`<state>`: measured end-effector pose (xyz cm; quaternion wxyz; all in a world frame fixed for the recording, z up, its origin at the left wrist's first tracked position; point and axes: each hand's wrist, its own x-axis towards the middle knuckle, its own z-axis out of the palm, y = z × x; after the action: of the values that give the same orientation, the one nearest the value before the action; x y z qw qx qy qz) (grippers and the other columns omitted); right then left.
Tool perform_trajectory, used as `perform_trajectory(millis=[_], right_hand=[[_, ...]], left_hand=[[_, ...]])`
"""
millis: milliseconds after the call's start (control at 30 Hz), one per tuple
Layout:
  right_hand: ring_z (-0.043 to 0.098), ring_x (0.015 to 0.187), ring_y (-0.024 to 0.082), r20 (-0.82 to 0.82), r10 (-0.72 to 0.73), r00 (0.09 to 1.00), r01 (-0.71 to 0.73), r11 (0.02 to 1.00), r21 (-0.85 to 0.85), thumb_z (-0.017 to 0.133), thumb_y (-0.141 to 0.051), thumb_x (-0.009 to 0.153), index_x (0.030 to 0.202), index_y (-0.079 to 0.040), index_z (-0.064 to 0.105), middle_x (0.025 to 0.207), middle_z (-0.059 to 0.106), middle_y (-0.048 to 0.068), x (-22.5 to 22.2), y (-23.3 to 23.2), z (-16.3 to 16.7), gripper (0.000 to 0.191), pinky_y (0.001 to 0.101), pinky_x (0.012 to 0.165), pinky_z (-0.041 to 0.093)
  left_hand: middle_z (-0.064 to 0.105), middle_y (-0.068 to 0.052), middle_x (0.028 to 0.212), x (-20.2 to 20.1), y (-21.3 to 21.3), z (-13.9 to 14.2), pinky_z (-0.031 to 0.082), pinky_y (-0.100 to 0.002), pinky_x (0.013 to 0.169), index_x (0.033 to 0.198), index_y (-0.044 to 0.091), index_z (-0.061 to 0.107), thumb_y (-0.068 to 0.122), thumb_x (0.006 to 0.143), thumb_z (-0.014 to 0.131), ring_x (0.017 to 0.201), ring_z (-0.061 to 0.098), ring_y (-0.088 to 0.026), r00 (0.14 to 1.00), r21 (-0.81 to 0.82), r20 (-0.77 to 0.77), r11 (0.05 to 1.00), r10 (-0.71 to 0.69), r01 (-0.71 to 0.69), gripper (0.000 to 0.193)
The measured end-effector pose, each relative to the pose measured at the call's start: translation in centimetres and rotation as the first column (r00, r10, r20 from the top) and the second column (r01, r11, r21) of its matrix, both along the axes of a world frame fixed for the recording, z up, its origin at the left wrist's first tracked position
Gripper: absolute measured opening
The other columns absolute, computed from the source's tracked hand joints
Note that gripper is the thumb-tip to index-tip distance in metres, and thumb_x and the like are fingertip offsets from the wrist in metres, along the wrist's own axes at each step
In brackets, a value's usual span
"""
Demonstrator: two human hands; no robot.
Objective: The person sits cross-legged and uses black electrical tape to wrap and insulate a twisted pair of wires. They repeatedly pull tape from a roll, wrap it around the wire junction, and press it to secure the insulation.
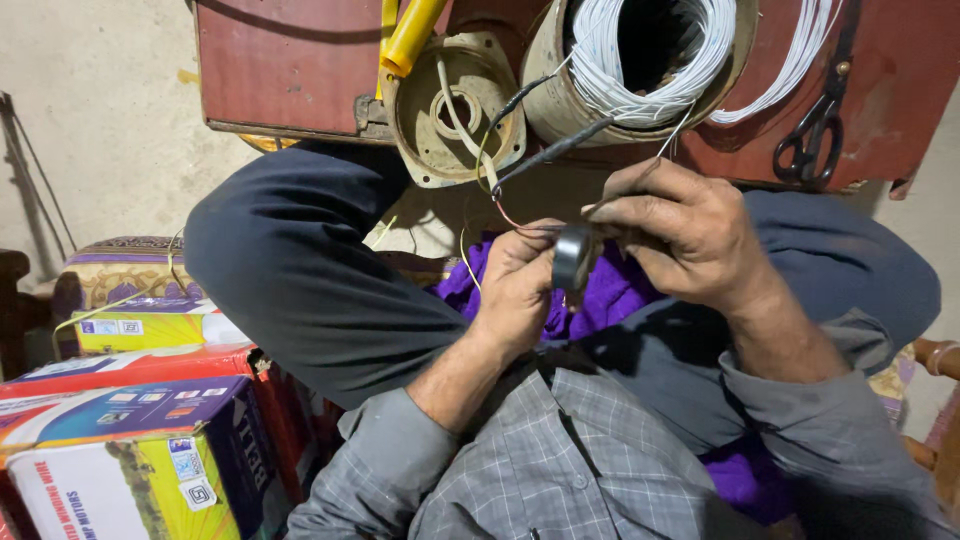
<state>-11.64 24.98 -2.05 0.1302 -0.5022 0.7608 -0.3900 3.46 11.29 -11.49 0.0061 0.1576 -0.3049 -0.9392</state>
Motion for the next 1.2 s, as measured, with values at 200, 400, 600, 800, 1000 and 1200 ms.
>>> perform_trajectory(millis=[200, 400, 600, 800, 1000, 1200], right_hand=[[0.072, 0.091, 0.028, -0.25, -0.081, 0.965, 0.088, 0.996, 0.016, 0.082, -0.013, 0.088, 0.104, -0.002, 0.07, 0.103, 0.069, 0.012, 1.0, -0.7, 1.2, 0.023, 0.0353, 0.074, 0.058], [0.067, 0.069, 0.026, -0.456, -0.137, 0.879, 0.275, 0.928, 0.252, 0.084, -0.02, 0.094, 0.085, -0.006, 0.07, 0.084, 0.067, 0.007, 2.6, -2.4, 2.0, 0.022, 0.0391, 0.059, 0.051], [0.07, 0.081, 0.028, -0.249, -0.198, 0.948, 0.257, 0.938, 0.234, 0.078, -0.014, 0.094, 0.1, -0.002, 0.072, 0.099, 0.072, 0.011, 2.7, -2.6, 2.6, 0.015, 0.0359, 0.068, 0.054], [0.074, 0.098, 0.024, 0.077, -0.188, 0.979, 0.175, 0.974, 0.145, 0.073, 0.001, 0.09, 0.11, -0.002, 0.073, 0.11, 0.073, 0.012, 2.4, -1.2, 1.3, 0.02, 0.0308, 0.083, 0.059], [0.074, 0.095, 0.025, -0.005, -0.206, 0.978, 0.206, 0.976, 0.076, 0.071, 0.008, 0.078, 0.105, -0.001, 0.073, 0.108, 0.072, 0.013, 2.9, -0.6, -0.5, 0.029, 0.0331, 0.081, 0.06], [0.074, 0.096, 0.027, -0.078, -0.174, 0.982, 0.179, 0.982, 0.059, 0.076, -0.001, 0.082, 0.105, 0.0, 0.072, 0.107, 0.071, 0.013, 3.2, 0.1, -0.6, 0.023, 0.0343, 0.081, 0.06]], left_hand=[[0.062, -0.007, 0.11, -0.8, -0.2, 0.0, 0.048, -0.029, 0.086, 0.137, 0.0, 0.054, 0.015, 0.113, 0.061, 0.096, 0.06, -0.013, 0.998, -0.22, -0.03, 0.974, 0.055, -0.06, 0.029], [0.035, 0.0, 0.165, -2.1, -2.7, 1.0, 0.041, -0.032, 0.121, 0.158, 0.012, 0.036, 0.003, 0.094, 0.066, 0.15, 0.041, -0.015, 0.933, -0.347, -0.357, 0.934, -0.047, -0.085, 0.071], [0.065, -0.011, 0.135, -2.8, -4.4, 0.7, 0.051, -0.035, 0.113, 0.132, 0.008, 0.066, 0.0, 0.091, 0.063, 0.128, 0.065, -0.025, 0.942, -0.771, -0.312, 0.611, -0.12, -0.178, 0.042], [0.072, -0.01, 0.115, -2.8, -4.6, 0.3, 0.059, -0.034, 0.093, 0.124, 0.007, 0.069, 0.007, 0.096, 0.07, 0.106, 0.073, -0.025, 0.939, -0.822, -0.321, 0.529, -0.121, -0.212, 0.028], [0.074, -0.008, 0.1, -1.1, -2.7, -0.6, 0.056, -0.03, 0.083, 0.115, -0.001, 0.072, 0.009, 0.099, 0.07, 0.09, 0.069, -0.015, 0.983, -0.493, -0.159, 0.87, -0.09, 0.0, 0.019], [0.07, -0.004, 0.084, -0.6, -1.0, -3.0, 0.052, -0.026, 0.065, 0.103, 0.001, 0.071, 0.017, 0.107, 0.063, 0.071, 0.063, -0.009, 0.986, 0.019, -0.06, 0.988, -0.154, 0.156, 0.018]])
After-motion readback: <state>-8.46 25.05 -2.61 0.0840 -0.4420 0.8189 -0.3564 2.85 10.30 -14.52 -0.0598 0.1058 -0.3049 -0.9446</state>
